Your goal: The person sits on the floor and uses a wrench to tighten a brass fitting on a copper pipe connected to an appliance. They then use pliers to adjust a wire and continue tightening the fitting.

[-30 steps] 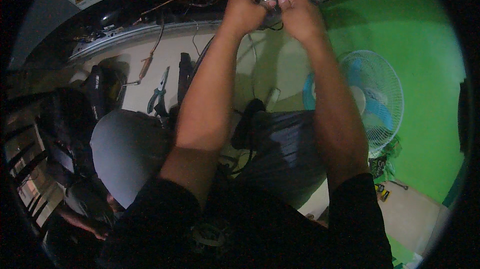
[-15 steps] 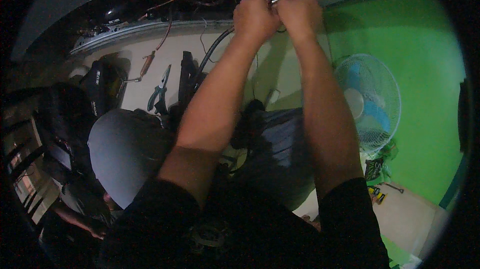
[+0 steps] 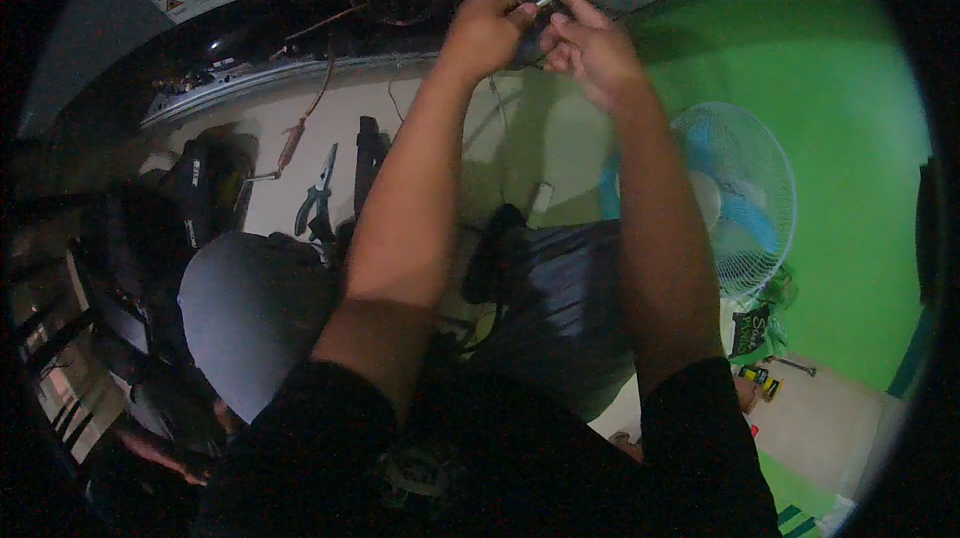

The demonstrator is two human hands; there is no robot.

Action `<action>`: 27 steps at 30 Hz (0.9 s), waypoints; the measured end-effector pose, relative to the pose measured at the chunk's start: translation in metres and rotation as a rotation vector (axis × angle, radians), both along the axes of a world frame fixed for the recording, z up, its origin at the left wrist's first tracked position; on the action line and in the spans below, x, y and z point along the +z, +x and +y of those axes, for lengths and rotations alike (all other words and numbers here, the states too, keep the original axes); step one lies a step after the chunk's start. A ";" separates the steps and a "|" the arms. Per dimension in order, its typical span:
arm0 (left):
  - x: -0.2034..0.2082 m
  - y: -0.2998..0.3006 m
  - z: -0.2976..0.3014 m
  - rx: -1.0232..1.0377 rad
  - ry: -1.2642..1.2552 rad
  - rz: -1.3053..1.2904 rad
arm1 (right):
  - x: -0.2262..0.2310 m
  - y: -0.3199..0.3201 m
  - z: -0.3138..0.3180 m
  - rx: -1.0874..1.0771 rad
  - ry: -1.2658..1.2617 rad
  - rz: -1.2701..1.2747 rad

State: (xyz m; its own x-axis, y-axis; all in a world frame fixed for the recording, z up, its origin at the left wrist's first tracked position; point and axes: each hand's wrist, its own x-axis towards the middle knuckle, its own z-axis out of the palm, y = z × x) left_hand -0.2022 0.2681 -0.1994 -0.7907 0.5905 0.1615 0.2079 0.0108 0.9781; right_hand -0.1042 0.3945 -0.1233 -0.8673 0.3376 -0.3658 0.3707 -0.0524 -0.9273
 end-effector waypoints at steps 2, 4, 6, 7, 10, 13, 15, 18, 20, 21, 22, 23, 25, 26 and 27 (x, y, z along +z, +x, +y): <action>0.000 0.002 0.001 0.081 0.001 0.066 | -0.006 0.006 0.007 0.107 -0.195 0.065; 0.002 0.004 0.001 0.123 0.062 0.091 | -0.012 0.009 0.014 0.156 -0.308 0.101; 0.004 0.005 0.000 0.104 0.046 0.073 | -0.019 0.010 0.019 0.141 -0.336 0.090; 0.005 0.003 -0.001 0.072 0.015 0.053 | -0.023 0.010 0.021 0.152 -0.337 0.091; 0.007 -0.002 -0.003 -0.015 -0.004 0.031 | -0.030 0.009 0.027 0.123 -0.326 0.084; 0.006 -0.003 -0.003 -0.091 -0.001 0.016 | -0.034 0.007 0.035 0.146 -0.355 0.085; 0.004 -0.003 -0.001 -0.099 -0.022 0.015 | -0.033 0.008 0.040 0.243 -0.353 0.087; 0.003 -0.001 0.001 -0.067 -0.077 0.052 | -0.036 0.009 0.040 0.170 -0.294 0.129; 0.002 -0.002 0.002 -0.052 -0.117 0.093 | -0.041 0.006 0.035 0.091 -0.179 0.156; 0.002 -0.002 0.002 -0.063 -0.134 0.089 | -0.043 0.003 0.032 0.049 -0.119 0.170; 0.001 -0.001 0.001 -0.072 -0.153 0.083 | -0.044 0.001 0.030 0.037 -0.152 0.200; 0.001 0.000 0.001 -0.075 -0.185 0.063 | -0.045 0.000 0.028 0.026 -0.187 0.226; -0.001 0.002 0.004 -0.031 -0.262 0.064 | -0.044 -0.002 0.025 0.007 -0.208 0.253; -0.002 0.005 0.007 -0.012 -0.305 0.064 | -0.044 -0.002 0.023 -0.009 -0.193 0.251; -0.003 0.008 0.009 0.036 -0.269 0.099 | -0.043 -0.002 0.022 -0.025 -0.178 0.250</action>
State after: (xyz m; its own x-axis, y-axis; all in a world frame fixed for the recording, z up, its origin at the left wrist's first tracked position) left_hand -0.1947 0.2768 -0.2024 -0.8003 0.5943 0.0799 0.2965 0.2764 0.9141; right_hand -0.1059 0.4169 -0.1666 -0.9302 0.3095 -0.1973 0.1286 -0.2285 -0.9650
